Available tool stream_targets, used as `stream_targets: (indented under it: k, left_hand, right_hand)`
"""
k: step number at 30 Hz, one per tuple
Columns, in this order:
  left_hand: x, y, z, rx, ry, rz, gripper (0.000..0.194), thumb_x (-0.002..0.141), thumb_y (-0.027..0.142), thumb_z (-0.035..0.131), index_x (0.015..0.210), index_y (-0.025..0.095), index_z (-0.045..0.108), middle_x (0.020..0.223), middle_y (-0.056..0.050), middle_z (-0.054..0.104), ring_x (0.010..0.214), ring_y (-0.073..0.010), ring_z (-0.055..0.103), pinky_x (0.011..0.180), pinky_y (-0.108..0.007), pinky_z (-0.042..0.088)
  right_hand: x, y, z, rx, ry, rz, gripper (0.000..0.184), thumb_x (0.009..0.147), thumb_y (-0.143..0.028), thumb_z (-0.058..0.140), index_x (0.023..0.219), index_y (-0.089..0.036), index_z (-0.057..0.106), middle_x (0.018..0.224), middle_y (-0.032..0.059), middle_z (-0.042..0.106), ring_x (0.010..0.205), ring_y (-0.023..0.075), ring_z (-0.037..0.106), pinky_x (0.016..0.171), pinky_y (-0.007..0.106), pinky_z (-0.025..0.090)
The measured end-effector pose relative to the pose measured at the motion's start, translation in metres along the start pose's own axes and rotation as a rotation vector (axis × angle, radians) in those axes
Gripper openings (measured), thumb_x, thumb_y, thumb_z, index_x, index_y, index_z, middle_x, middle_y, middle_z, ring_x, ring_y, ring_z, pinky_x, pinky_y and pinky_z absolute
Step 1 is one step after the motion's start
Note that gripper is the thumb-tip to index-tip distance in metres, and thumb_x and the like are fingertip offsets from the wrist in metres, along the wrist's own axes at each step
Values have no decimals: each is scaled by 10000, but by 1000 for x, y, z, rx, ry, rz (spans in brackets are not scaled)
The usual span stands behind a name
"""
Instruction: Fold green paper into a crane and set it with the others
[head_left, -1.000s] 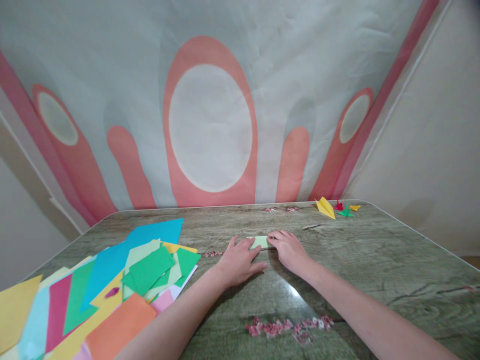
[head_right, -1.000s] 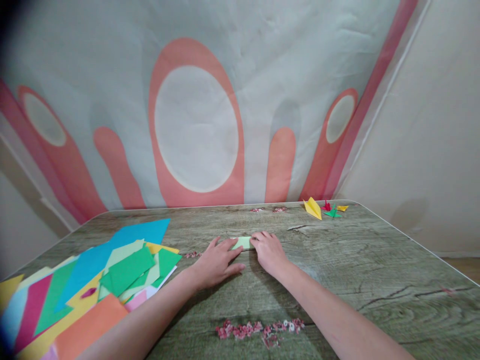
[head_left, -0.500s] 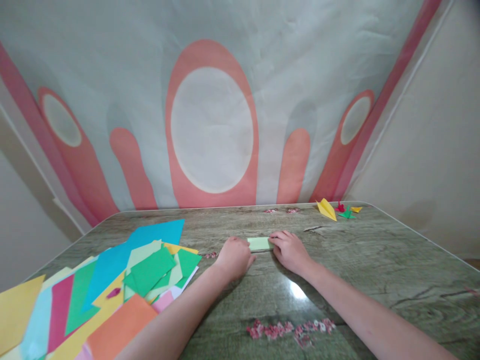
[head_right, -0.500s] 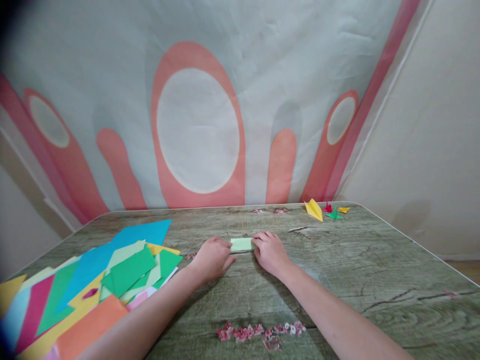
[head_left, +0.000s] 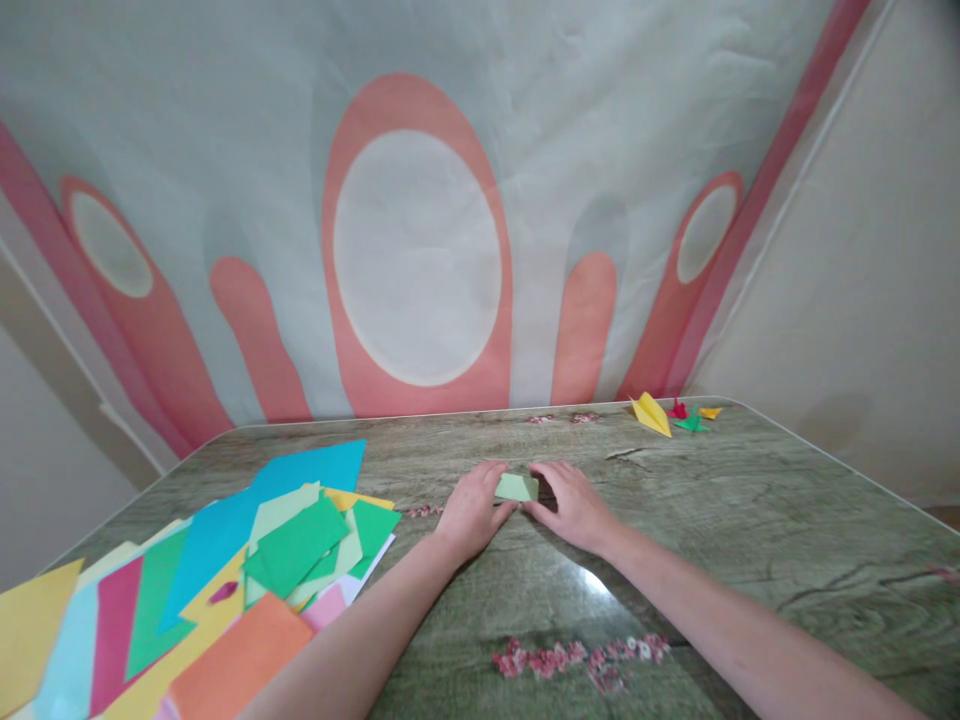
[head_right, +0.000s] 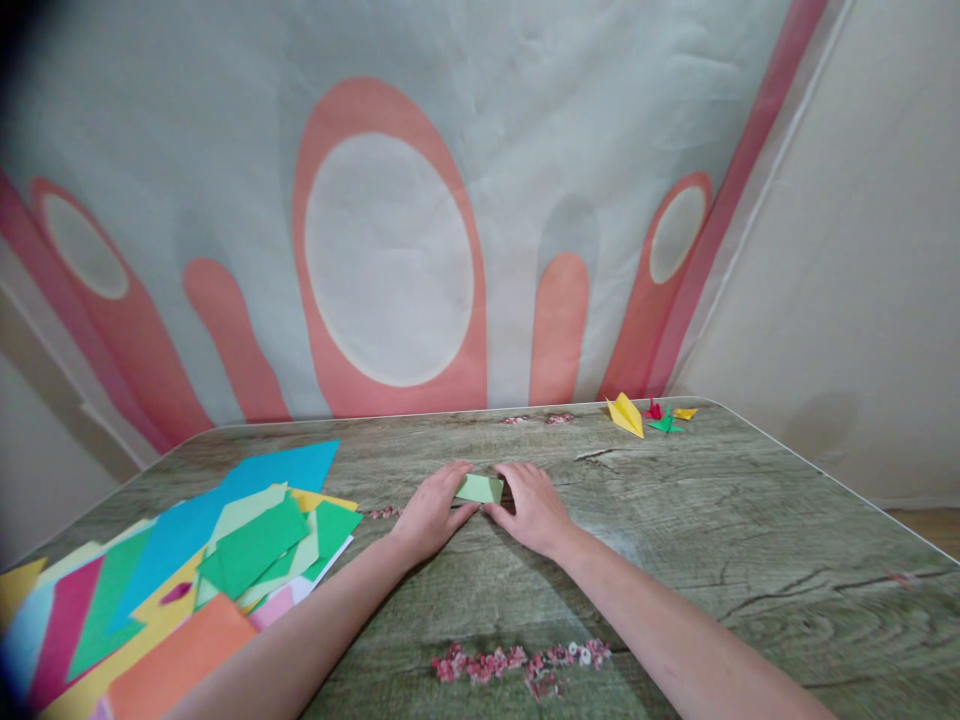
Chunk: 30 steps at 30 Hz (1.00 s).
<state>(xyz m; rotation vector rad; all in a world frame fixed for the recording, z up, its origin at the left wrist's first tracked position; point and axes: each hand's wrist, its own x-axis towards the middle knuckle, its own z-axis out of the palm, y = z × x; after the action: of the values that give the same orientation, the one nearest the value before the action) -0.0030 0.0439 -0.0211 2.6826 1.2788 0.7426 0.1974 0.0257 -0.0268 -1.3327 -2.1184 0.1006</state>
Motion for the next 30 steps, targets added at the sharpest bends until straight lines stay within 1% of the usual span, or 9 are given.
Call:
stream_targets:
  k: [2,5,9,16,19,24,30]
  left_hand:
    - [0,-2,2,-4,-7,-7,517,817,332,545,1272,159,371,1304,-134,456,1226,-239,404,1024,-411,331]
    - [0,-3,3,-7,-26,-21,533,819,337,537,1288,153,361,1302,-141,463,1222,-246,413,1019,-420,338]
    - [0,-2,1,-22,-44,-35,506,821,336,534,1270,153,389,1263,-137,499,1181,-249,451,997,-419,356]
    - [1,0,-3,-88,-38,-30,444,803,313,564,1213,198,443,1175,-99,540,1100,-234,494,953,-407,382]
    - [1,0,-4,-117,-26,-16,446,789,305,584,1204,208,452,1147,-89,537,1081,-233,492,933,-400,392]
    - [1,3,-9,-152,-21,28,428,784,297,597,1190,230,479,1138,-80,520,1064,-231,485,926,-396,395]
    - [2,8,-16,-190,-41,69,413,784,233,594,1185,244,494,1150,-70,504,1072,-216,478,942,-369,397]
  right_hand:
    - [0,0,1,17,-16,-5,499,748,-357,626,1186,-177,471,1090,99,579,999,243,505,846,392,392]
    - [0,2,2,51,-24,-12,478,752,-297,624,1190,-190,464,1087,86,583,997,237,506,846,390,392]
    - [-1,3,4,103,-22,-27,454,749,-252,624,1177,-203,479,1053,72,598,973,228,519,840,390,397]
    - [0,3,5,195,2,-49,440,729,-210,636,1148,-217,503,1057,65,592,969,222,526,847,387,415]
    - [0,2,5,226,24,-64,432,723,-185,630,1135,-219,505,1048,61,581,971,215,521,860,383,413]
    - [-1,-2,2,289,53,-71,484,685,-167,649,1135,-212,476,992,56,564,936,214,519,852,390,414]
    - [-3,-8,-3,398,29,-65,399,708,-141,605,1082,-204,482,942,40,545,882,183,524,816,346,428]
